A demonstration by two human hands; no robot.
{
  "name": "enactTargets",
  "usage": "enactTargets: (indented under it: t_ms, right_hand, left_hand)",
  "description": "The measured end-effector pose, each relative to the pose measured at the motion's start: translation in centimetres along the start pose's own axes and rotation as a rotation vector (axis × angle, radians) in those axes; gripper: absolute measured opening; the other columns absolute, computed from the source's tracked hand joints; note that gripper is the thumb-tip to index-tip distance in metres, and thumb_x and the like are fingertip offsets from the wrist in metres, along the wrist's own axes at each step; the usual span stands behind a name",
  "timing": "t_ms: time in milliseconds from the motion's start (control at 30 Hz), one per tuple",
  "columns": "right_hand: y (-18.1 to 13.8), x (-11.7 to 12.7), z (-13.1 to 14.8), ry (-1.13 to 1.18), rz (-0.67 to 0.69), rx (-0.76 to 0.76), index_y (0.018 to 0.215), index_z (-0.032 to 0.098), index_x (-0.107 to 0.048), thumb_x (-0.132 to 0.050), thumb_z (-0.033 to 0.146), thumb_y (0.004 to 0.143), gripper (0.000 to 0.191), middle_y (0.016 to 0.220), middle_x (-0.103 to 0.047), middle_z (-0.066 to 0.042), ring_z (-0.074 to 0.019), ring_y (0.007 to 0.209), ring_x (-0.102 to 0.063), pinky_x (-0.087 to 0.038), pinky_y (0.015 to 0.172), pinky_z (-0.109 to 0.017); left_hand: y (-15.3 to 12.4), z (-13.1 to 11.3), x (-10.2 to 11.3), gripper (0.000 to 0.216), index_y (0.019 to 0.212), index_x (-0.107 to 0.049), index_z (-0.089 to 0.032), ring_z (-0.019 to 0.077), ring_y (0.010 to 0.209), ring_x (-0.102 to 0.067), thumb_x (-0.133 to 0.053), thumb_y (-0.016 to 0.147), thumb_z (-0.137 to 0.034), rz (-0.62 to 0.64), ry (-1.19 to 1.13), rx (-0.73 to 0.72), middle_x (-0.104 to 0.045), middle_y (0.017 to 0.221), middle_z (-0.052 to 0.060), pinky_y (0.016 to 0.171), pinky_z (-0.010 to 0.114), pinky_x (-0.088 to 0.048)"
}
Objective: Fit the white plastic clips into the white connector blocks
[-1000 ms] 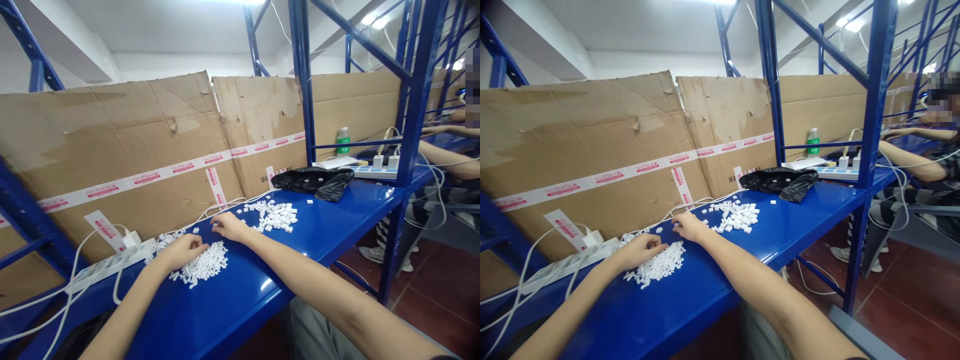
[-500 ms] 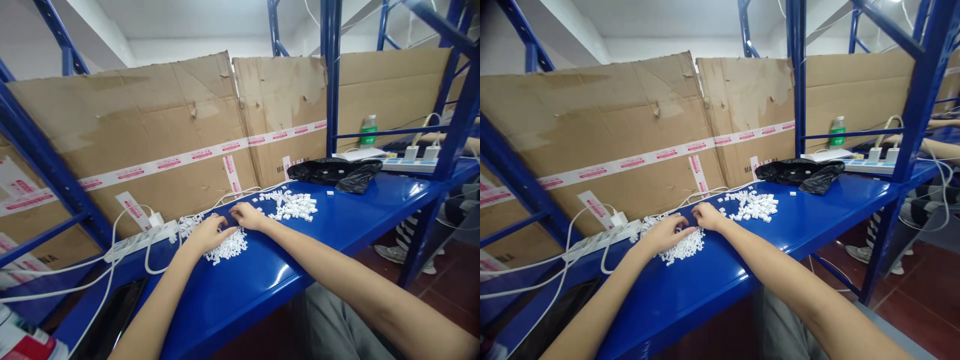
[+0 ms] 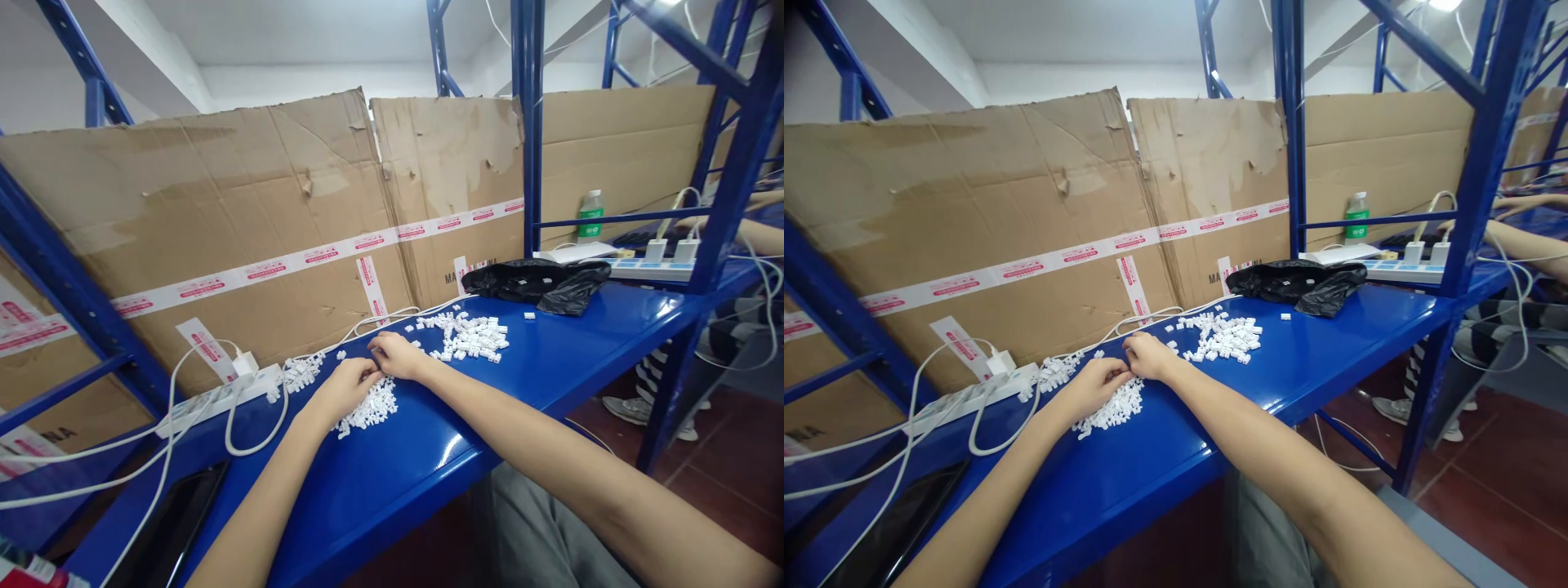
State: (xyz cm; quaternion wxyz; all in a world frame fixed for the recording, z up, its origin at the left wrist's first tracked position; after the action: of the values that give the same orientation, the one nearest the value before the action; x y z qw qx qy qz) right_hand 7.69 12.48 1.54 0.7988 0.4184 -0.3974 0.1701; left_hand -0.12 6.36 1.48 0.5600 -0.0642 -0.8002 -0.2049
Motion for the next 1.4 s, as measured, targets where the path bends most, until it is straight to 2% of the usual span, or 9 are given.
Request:
enactTargets:
  t_ms: [300, 467, 567, 667, 933, 1067, 1167, 1267, 1400]
  right_hand:
    - [-0.1, 0.4, 0.1, -0.007, 0.006, 0.032, 0.110, 0.009, -0.075, -0.056, 0.012, 0.093, 0.026, 0.106, -0.074, -0.014, -0.0218, 0.101, -0.067, -0.047, 0.090, -0.029]
    - [-0.1, 0.5, 0.2, -0.002, 0.010, 0.035, 0.110, 0.009, -0.076, -0.058, 0.014, 0.093, 0.025, 0.106, -0.075, -0.015, -0.0227, 0.098, -0.068, -0.047, 0.087, -0.029]
    - [-0.1, 0.5, 0.2, 0.008, 0.007, 0.038, 0.111, 0.009, -0.076, -0.059, 0.015, 0.094, 0.025, 0.103, -0.076, -0.015, -0.0222, 0.096, -0.068, -0.047, 0.086, -0.029]
    - [0.0, 0.4, 0.2, 0.026, 0.003, 0.043, 0.109, 0.010, -0.077, -0.060, 0.015, 0.093, 0.024, 0.101, -0.076, -0.013, -0.0213, 0.093, -0.068, -0.046, 0.084, -0.029]
    - [0.5, 0.1, 0.2, 0.128, 0.018, 0.055, 0.107, 0.009, -0.079, -0.065, 0.011, 0.090, 0.022, 0.092, -0.076, -0.011, -0.0166, 0.080, -0.065, -0.045, 0.075, -0.025]
    - [0.5, -0.1, 0.2, 0.202, 0.041, 0.052, 0.103, 0.010, -0.081, -0.070, 0.010, 0.086, 0.020, 0.077, -0.074, -0.005, -0.0129, 0.069, -0.063, -0.044, 0.068, -0.022]
    - [0.4, -0.2, 0.2, 0.238, 0.039, 0.044, 0.105, 0.012, -0.081, -0.072, 0.008, 0.084, 0.024, 0.073, -0.072, -0.002, -0.0119, 0.066, -0.062, -0.044, 0.068, -0.021]
    - [0.4, -0.1, 0.0, 0.244, 0.020, 0.039, 0.105, 0.015, -0.082, -0.073, 0.007, 0.082, 0.026, 0.077, -0.073, -0.003, -0.0123, 0.069, -0.061, -0.044, 0.070, -0.022]
    - [0.6, -0.1, -0.4, 0.236, 0.001, 0.027, 0.109, 0.013, -0.081, -0.072, 0.006, 0.081, 0.030, 0.083, -0.076, -0.006, -0.0141, 0.072, -0.062, -0.044, 0.071, -0.023]
  left_hand:
    - [0.0, 0.3, 0.9, 0.026, 0.079, -0.072, -0.018, 0.0189, 0.069, -0.059, -0.055, 0.087, -0.036, -0.091, -0.083, 0.002, -0.070, 0.076, 0.005, 0.067, 0.030, -0.041]
    - [-0.3, 1.8, 2.0, 0.033, 0.082, -0.072, -0.015, 0.0155, 0.053, -0.052, -0.059, 0.084, -0.046, -0.212, -0.334, 0.177, -0.062, 0.061, 0.001, 0.054, 0.028, -0.038]
    - [-0.5, 2.8, 2.3, 0.038, 0.079, -0.069, -0.014, 0.0143, 0.051, -0.053, -0.066, 0.075, -0.051, -0.264, -0.477, 0.267, -0.062, 0.063, 0.002, 0.051, 0.027, -0.038]
    - [-0.5, 3.2, 2.1, 0.040, 0.076, -0.069, -0.014, 0.0138, 0.050, -0.054, -0.071, 0.068, -0.054, -0.269, -0.544, 0.292, -0.063, 0.064, 0.002, 0.049, 0.026, -0.038]
    - [-0.5, 2.3, 2.5, 0.037, 0.080, -0.074, -0.014, 0.0156, 0.057, -0.056, -0.068, 0.073, -0.050, -0.304, -0.419, 0.183, -0.070, 0.068, 0.005, 0.055, 0.026, -0.040]
    - [-0.8, 2.6, 3.4, 0.042, 0.074, -0.072, -0.014, 0.0143, 0.054, -0.052, -0.063, 0.080, -0.055, -0.368, -0.347, 0.190, -0.067, 0.063, 0.004, 0.052, 0.026, -0.037]
    - [-1.1, 2.8, 4.0, 0.041, 0.074, -0.072, -0.014, 0.0133, 0.050, -0.049, -0.061, 0.082, -0.053, -0.432, -0.335, 0.208, -0.063, 0.058, 0.002, 0.049, 0.025, -0.034]
    - [-1.1, 3.3, 4.0, 0.033, 0.083, -0.074, -0.013, 0.0147, 0.049, -0.054, -0.065, 0.079, -0.045, -0.442, -0.417, 0.245, -0.063, 0.055, 0.001, 0.049, 0.025, -0.039]
    - [-1.0, 4.1, 3.3, 0.033, 0.089, -0.072, -0.012, 0.0204, 0.061, -0.070, -0.077, 0.066, -0.036, -0.439, -0.629, 0.300, -0.074, 0.072, 0.006, 0.059, 0.029, -0.054]
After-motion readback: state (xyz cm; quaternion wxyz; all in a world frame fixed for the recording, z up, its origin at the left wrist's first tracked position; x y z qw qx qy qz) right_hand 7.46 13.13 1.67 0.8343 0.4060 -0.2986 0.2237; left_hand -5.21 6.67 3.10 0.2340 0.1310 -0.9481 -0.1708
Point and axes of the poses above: each hand's wrist, its own y-axis towards the middle knuckle, its own x-axis out of the back of the hand, z = x × y, the point moved 8 cm from there along y, towards the middle knuckle
